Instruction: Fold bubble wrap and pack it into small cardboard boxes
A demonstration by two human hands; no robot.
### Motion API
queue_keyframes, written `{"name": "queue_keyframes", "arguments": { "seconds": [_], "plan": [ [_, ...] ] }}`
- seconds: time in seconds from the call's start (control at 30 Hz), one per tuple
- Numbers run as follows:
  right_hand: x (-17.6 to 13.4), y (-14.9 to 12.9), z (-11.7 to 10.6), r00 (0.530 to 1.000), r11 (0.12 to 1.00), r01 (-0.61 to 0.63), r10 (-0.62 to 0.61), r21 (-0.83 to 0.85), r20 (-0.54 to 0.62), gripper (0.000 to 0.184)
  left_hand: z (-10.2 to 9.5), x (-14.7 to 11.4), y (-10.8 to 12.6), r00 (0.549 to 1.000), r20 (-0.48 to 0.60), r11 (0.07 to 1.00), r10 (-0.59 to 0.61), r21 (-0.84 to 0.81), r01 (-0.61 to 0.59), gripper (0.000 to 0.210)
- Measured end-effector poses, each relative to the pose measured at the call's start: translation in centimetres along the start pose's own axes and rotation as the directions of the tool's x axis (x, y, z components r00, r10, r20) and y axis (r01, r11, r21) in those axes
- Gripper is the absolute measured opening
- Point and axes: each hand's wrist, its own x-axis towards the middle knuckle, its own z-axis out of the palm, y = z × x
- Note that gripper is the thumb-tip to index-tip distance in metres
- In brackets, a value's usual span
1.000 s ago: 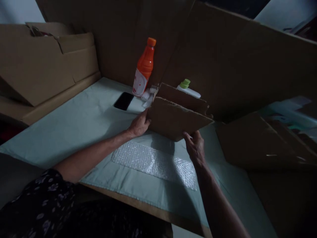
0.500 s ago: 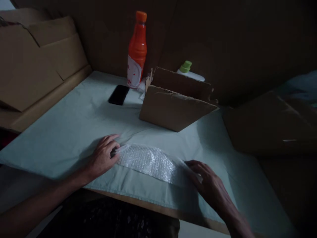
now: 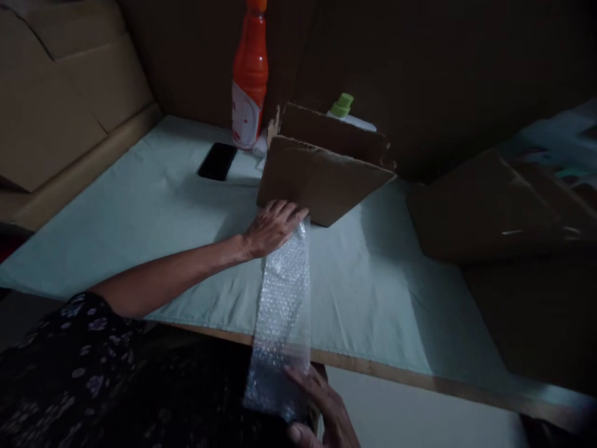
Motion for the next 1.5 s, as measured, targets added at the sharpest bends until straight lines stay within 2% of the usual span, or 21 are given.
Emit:
{"name": "queue_keyframes", "arguments": {
  "seconds": [0.07,0.17,0.23,0.3,0.37,0.43,0.5,0.53,0.6,0.67,0.7,0.77,0.8,0.87,1.0,1.13,1.2,1.3,1.37,1.43,1.5],
  "plan": [
    [0.2,-0.3,1.1,1.0,0.992,0.005,-0.005,0.125,0.006,0.047,-0.5,-2.9,0.7,0.998,-0.027,0.995,0.05,-0.09,-0.052,0.05],
    [1.5,-0.8,2.0,0.999,0.948,-0.021,0.006,0.318,0.049,0.045,-2.6,-9.5,1.7,0.986,0.072,0.93,0.15,-0.348,-0.117,0.055],
    [2.7,-1.1,2.1,0.996,0.891,-0.041,-0.001,0.453,0.092,0.048,-4.5,-13.8,2.8,0.976,0.15,0.87,0.158,-0.489,-0.066,0.07],
    [4.0,-1.5,2.0,0.995,0.799,-0.072,0.015,0.597,0.099,0.051,-6.0,-16.7,4.4,0.968,0.222,0.835,0.114,-0.55,0.027,0.08],
    [5.2,-2.1,1.8,0.997,0.686,-0.066,0.021,0.724,0.071,0.049,-6.4,-17.8,6.1,0.971,0.231,0.811,0.055,-0.578,0.092,0.078],
    [6.2,-2.9,1.6,1.0,0.593,0.009,-0.013,0.805,-0.001,0.05,-5.5,-17.4,7.4,0.983,0.18,0.793,-0.041,-0.592,0.142,0.063],
    [6.8,-3.8,1.3,0.993,0.573,0.119,-0.057,0.811,-0.105,0.057,-3.9,-16.2,7.9,0.973,0.112,0.792,-0.202,-0.566,0.229,0.045],
    [7.0,-4.1,1.1,0.984,0.605,0.168,-0.059,0.778,-0.166,0.061,-3.0,-15.5,7.9,0.953,0.092,0.791,-0.287,-0.539,0.29,0.041],
    [6.9,-4.2,0.7,0.95,0.752,0.23,-0.037,0.617,-0.309,0.063,-1.6,-14.2,7.7,0.902,0.077,0.787,-0.426,-0.461,0.411,0.044],
    [7.0,-3.9,0.3,0.893,0.916,0.258,-0.104,0.308,-0.438,0.057,-0.7,-13.5,7.4,0.871,0.087,0.788,-0.484,-0.39,0.476,0.056],
    [7.1,-3.5,0.1,0.868,0.954,0.274,-0.191,0.121,-0.459,0.055,-0.5,-13.3,7.2,0.866,0.09,0.792,-0.491,-0.367,0.487,0.06],
    [7.9,-2.8,0.0,0.834,0.92,0.328,-0.389,-0.214,-0.392,0.051,-0.3,-13.2,7.1,0.867,0.089,0.803,-0.49,-0.341,0.488,0.064],
    [8.5,-2.5,0.0,0.823,0.873,0.356,-0.462,-0.333,-0.33,0.049,-0.3,-13.2,7.2,0.87,0.089,0.808,-0.484,-0.335,0.484,0.066],
    [9.8,-1.9,0.3,0.817,0.793,0.376,-0.528,-0.478,-0.232,0.048,-0.5,-13.3,7.2,0.877,0.076,0.821,-0.474,-0.321,0.472,0.068],
    [11.4,-1.7,0.7,0.84,0.735,0.343,-0.519,-0.585,-0.159,0.033,-1.5,-14.0,7.2,0.908,-0.023,0.871,-0.418,-0.296,0.393,0.065],
    [11.6,-2.3,0.2,0.828,0.734,0.377,-0.541,-0.565,-0.151,0.028,-2.5,-15.3,7.3,0.98,-0.042,0.926,-0.196,-0.336,0.171,0.056],
    [11.6,-2.8,-0.1,0.813,0.747,0.412,-0.56,-0.521,-0.161,0.027,-2.8,-15.7,7.5,0.988,-0.063,0.926,-0.14,-0.361,0.108,0.048],
    [11.5,-3.6,-0.4,0.82,0.796,0.413,-0.536,-0.442,-0.201,0.026,-2.8,-15.7,7.8,0.97,-0.092,0.899,-0.227,-0.402,0.172,0.039],
    [11.3,-3.8,-0.5,0.811,0.828,0.356,-0.504,-0.433,-0.297,0.029,-2.7,-15.3,7.9,0.944,-0.057,0.871,-0.324,-0.408,0.274,0.035],
    [11.0,-3.8,-0.5,0.759,0.83,0.306,-0.508,-0.467,-0.406,0.037,-2.4,-14.8,7.7,0.92,-0.028,0.855,-0.391,-0.381,0.352,0.038],
    [10.9,-3.5,-0.5,0.721,0.789,0.315,-0.56,-0.528,-0.407,0.04,-1.9,-14.3,7.5,0.906,-0.033,0.859,-0.421,-0.336,0.386,0.04]
  ]
}}
